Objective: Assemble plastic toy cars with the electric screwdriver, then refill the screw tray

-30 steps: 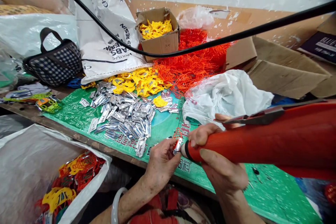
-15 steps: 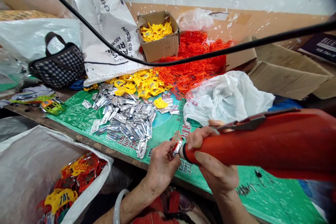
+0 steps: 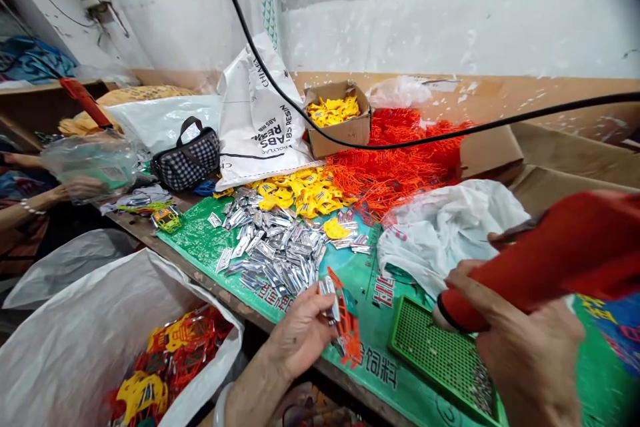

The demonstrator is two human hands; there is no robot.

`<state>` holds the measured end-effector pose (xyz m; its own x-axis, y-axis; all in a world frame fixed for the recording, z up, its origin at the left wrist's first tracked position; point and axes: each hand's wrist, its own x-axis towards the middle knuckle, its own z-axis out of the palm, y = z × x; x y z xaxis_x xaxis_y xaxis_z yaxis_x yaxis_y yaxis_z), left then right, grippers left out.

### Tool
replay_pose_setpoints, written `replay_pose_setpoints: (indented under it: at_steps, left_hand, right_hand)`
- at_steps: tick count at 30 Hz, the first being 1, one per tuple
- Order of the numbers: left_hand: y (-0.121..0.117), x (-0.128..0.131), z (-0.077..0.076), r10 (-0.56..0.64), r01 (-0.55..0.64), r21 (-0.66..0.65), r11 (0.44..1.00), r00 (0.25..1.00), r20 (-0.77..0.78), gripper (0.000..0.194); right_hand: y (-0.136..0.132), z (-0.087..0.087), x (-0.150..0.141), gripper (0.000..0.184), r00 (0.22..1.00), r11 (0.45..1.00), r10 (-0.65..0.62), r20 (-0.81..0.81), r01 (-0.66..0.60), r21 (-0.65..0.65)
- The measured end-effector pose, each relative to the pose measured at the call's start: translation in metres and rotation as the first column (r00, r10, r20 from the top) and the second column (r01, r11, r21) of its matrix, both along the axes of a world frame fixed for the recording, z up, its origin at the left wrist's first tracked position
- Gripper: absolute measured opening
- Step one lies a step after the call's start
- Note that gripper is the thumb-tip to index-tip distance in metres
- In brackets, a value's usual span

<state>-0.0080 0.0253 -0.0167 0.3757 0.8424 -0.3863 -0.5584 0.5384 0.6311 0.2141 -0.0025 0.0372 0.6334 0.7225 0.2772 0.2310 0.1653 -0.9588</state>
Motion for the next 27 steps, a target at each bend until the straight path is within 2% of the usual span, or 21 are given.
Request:
replay_pose_setpoints:
  at_steps: [2, 3, 5, 7, 8, 10, 11, 12, 13, 14, 15, 18, 21, 24, 27]
  left_hand:
    - [0.004, -0.005, 0.000, 0.003, -0.002, -0.027, 1.000, 0.999, 0.047, 0.022]
    - [0.005, -0.007, -0.001, 0.007, -0.004, -0.042, 0.999, 0.998, 0.057, 0.023]
    - [0.008, -0.011, -0.005, 0.011, -0.003, -0.084, 0.996, 0.995, 0.098, 0.026]
    - [0.010, -0.014, -0.010, 0.024, -0.004, -0.125, 0.992, 0.988, 0.155, 0.028]
    - [0.010, -0.016, -0.012, 0.035, -0.008, -0.143, 0.990, 0.982, 0.183, 0.028]
    - [0.011, -0.019, -0.015, 0.056, -0.021, -0.163, 0.986, 0.976, 0.211, 0.026]
    - [0.011, -0.021, -0.015, 0.065, -0.029, -0.170, 0.985, 0.976, 0.207, 0.024]
    - [0.010, -0.021, -0.015, 0.072, -0.038, -0.176, 0.984, 0.979, 0.191, 0.021]
    - [0.010, -0.022, -0.015, 0.074, -0.043, -0.181, 0.983, 0.983, 0.167, 0.018]
    - [0.010, -0.022, -0.014, 0.071, -0.045, -0.178, 0.983, 0.987, 0.141, 0.017]
    - [0.010, -0.022, -0.014, 0.063, -0.043, -0.166, 0.985, 0.991, 0.118, 0.018]
    - [0.009, -0.023, -0.013, 0.034, -0.025, -0.102, 0.994, 0.995, 0.091, 0.023]
    - [0.006, -0.025, -0.010, 0.034, -0.028, -0.064, 0.998, 0.996, 0.087, 0.029]
    - [0.001, -0.023, -0.006, 0.046, -0.042, -0.052, 0.998, 0.996, 0.081, 0.034]
    - [-0.001, -0.019, -0.006, 0.058, -0.054, -0.057, 0.997, 0.995, 0.081, 0.040]
  right_hand:
    - [-0.001, -0.005, 0.003, 0.048, 0.973, 0.979, -0.160, 0.168, 0.178, -0.096]
    - [-0.003, -0.007, 0.003, 0.060, 0.934, 0.963, -0.236, 0.269, 0.262, -0.066]
    - [-0.005, -0.013, 0.001, 0.093, 0.770, 0.917, -0.392, 0.503, 0.370, 0.147]
    - [0.000, -0.019, -0.003, 0.113, 0.562, 0.873, -0.488, 0.668, 0.298, 0.387]
    - [0.007, -0.022, -0.007, 0.112, 0.492, 0.870, -0.488, 0.721, 0.205, 0.449]
    - [0.030, -0.027, -0.015, 0.090, 0.449, 0.912, -0.365, 0.816, -0.003, 0.410]
    - [0.045, -0.030, -0.021, 0.074, 0.445, 0.948, -0.232, 0.865, -0.098, 0.304]
    - [0.063, -0.033, -0.027, 0.055, 0.434, 0.980, -0.058, 0.899, -0.148, 0.135]
    - [0.081, -0.037, -0.034, 0.041, 0.408, 0.984, 0.139, 0.902, -0.159, -0.080]
    - [0.099, -0.041, -0.042, 0.036, 0.349, 0.936, 0.349, 0.870, -0.173, -0.306]
    - [0.116, -0.046, -0.050, 0.034, 0.315, 0.900, 0.435, 0.844, -0.191, -0.392]
    - [0.152, -0.061, -0.068, 0.029, 0.246, 0.829, 0.557, 0.793, -0.223, -0.513]
    - [0.167, -0.071, -0.076, 0.014, 0.240, 0.779, 0.625, 0.743, -0.249, -0.575]
    - [0.166, -0.072, -0.073, 0.015, 0.290, 0.754, 0.655, 0.697, -0.303, -0.583]
    - [0.151, -0.062, -0.064, 0.022, 0.385, 0.766, 0.640, 0.666, -0.387, -0.513]
